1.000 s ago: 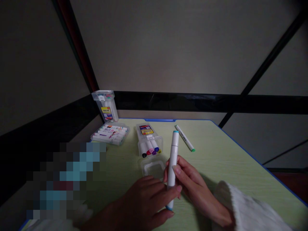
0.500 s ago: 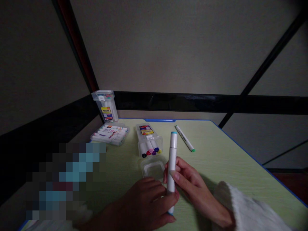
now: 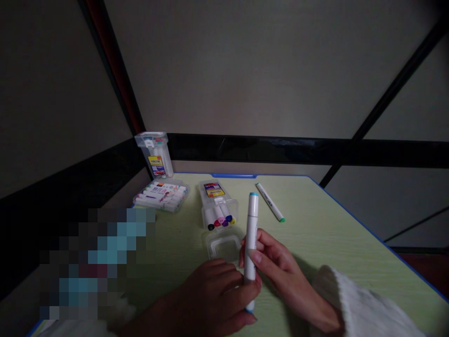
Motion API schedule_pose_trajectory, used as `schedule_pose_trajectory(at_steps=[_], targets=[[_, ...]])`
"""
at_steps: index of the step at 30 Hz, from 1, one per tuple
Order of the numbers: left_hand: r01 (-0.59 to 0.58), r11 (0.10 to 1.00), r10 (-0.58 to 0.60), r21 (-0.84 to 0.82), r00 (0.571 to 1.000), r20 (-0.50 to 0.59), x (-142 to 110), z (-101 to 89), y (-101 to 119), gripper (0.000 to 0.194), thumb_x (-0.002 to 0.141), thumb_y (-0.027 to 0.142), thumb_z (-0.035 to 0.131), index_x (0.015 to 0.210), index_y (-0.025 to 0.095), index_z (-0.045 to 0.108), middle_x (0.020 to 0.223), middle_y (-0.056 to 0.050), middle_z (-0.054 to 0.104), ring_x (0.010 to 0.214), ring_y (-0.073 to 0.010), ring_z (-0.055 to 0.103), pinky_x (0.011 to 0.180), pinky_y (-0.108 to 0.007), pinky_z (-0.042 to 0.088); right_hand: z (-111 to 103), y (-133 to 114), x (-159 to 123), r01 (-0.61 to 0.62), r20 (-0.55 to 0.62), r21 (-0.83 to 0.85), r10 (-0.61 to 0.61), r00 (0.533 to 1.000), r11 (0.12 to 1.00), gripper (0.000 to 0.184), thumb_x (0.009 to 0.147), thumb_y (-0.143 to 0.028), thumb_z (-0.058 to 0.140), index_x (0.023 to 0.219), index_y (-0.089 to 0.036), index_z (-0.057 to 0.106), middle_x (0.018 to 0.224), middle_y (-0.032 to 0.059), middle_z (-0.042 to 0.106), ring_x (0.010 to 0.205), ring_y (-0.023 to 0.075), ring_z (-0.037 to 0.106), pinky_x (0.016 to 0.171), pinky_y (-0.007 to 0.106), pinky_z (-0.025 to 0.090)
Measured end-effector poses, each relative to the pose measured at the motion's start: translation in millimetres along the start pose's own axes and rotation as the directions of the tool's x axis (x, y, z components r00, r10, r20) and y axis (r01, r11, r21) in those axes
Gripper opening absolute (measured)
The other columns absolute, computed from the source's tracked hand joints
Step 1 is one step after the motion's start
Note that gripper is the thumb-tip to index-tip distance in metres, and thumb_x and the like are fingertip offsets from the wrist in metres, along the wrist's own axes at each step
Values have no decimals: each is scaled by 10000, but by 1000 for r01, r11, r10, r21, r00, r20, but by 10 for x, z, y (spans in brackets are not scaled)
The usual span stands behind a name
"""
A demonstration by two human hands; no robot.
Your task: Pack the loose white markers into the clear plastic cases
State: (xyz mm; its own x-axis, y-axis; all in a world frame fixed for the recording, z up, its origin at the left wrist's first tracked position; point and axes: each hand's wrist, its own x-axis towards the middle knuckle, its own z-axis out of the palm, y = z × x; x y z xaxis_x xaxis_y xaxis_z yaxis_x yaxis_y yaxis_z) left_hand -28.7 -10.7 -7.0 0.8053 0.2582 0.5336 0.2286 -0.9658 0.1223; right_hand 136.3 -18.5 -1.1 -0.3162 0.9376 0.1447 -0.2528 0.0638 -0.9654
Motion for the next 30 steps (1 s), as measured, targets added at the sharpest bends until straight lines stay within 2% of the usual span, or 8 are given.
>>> schedule_pose_trajectory(at_steps=[7, 20, 30], targets=[[23, 1000, -23, -4, 999, 47, -19, 6, -4, 274, 901, 311, 370, 1112, 140, 402, 817, -46, 634, 747, -159, 592, 719, -273, 447, 7, -5, 10, 9, -16, -5, -9, 1000, 1000, 210, 795, -398, 560, 810, -192, 522, 646, -25, 514, 536, 79, 441, 471, 188, 376], [5, 1000, -5, 13, 1000, -24, 21, -2, 2, 297, 940, 318, 230, 1075, 132, 419, 802, -56, 638, 715, -157, 596, 684, -272, 446, 9, -7, 14, 10, 0, -9, -10, 1000, 1000, 198, 812, -384, 541, 831, -190, 511, 650, -25, 518, 534, 75, 427, 472, 191, 365], [-3, 1000, 3, -1, 1000, -6, -11, 17, -9, 263, 913, 304, 320, 1094, 131, 402, 813, -58, 637, 720, -163, 598, 677, -278, 450, 11, -12, 11, 8, 7, 7, -8, 1000, 1000, 203, 803, -386, 558, 834, -191, 512, 656, -29, 508, 542, 71, 459, 472, 180, 389]])
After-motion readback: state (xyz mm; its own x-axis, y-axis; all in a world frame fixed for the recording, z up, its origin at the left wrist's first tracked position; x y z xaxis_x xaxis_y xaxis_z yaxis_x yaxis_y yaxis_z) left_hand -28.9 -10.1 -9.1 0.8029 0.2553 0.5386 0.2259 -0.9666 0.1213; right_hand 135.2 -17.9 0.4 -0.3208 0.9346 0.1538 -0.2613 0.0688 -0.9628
